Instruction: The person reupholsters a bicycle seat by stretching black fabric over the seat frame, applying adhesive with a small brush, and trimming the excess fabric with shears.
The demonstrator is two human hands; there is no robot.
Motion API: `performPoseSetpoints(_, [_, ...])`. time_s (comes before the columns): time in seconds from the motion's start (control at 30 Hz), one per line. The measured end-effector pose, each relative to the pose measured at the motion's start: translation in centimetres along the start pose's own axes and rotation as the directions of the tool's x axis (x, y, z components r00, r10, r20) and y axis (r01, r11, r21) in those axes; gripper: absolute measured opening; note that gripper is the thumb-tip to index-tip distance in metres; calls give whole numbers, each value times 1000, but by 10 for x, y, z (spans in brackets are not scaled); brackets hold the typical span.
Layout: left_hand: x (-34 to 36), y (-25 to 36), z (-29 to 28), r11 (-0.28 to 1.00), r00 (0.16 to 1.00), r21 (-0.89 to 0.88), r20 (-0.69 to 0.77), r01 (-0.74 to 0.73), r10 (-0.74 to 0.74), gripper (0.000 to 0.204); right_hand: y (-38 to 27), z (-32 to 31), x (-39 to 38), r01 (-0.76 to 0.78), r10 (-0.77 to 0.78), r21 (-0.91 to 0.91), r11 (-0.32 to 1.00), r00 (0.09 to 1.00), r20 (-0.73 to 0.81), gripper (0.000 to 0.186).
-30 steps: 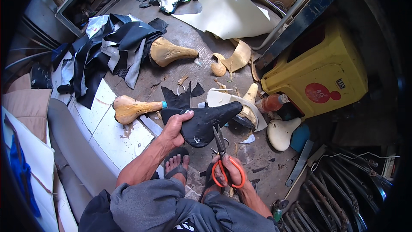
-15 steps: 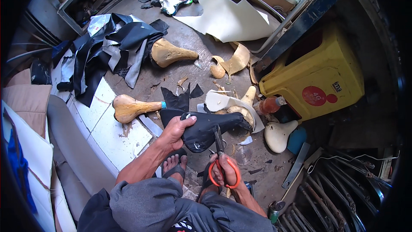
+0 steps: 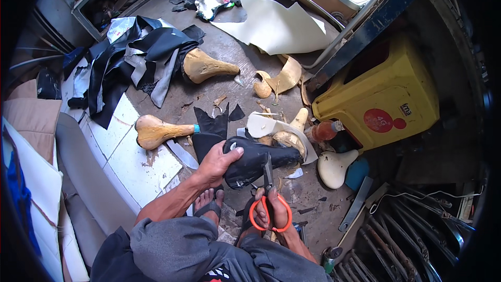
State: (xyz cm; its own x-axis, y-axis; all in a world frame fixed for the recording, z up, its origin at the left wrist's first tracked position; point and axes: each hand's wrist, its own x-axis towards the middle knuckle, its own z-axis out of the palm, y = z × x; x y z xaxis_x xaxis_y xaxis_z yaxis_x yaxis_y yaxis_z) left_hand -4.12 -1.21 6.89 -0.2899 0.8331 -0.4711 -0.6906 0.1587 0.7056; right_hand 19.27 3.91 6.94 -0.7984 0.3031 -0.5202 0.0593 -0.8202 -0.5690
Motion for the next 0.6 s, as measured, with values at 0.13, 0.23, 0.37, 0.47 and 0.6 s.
performPoseSetpoints(0.13, [2, -5, -7, 994, 999, 103, 23, -45, 43, 33, 2, -3, -3, -47, 47, -39, 998, 999, -1, 54])
performPoseSetpoints(0.23, [6, 7, -10, 962, 997, 266, 59, -63, 49, 35, -2, -9, -5, -56, 63, -189, 980, 998, 29, 53])
performPoseSetpoints(0.37, [5, 7, -13, 958, 997, 278, 41, -75, 66, 39, 2, -14, -11, -109, 115, -74, 991, 990, 80, 54])
performPoseSetpoints(0.47, [0, 10, -15, 969, 998, 241, 44, -59, 50, 38, 3, -10, -15, -163, 138, 138, 977, 974, 177, 50])
performPoseSetpoints(0.6, [-2, 10, -13, 969, 997, 232, 17, -80, 78, 36, 0, -10, -13, -211, 178, 196, 958, 969, 174, 50])
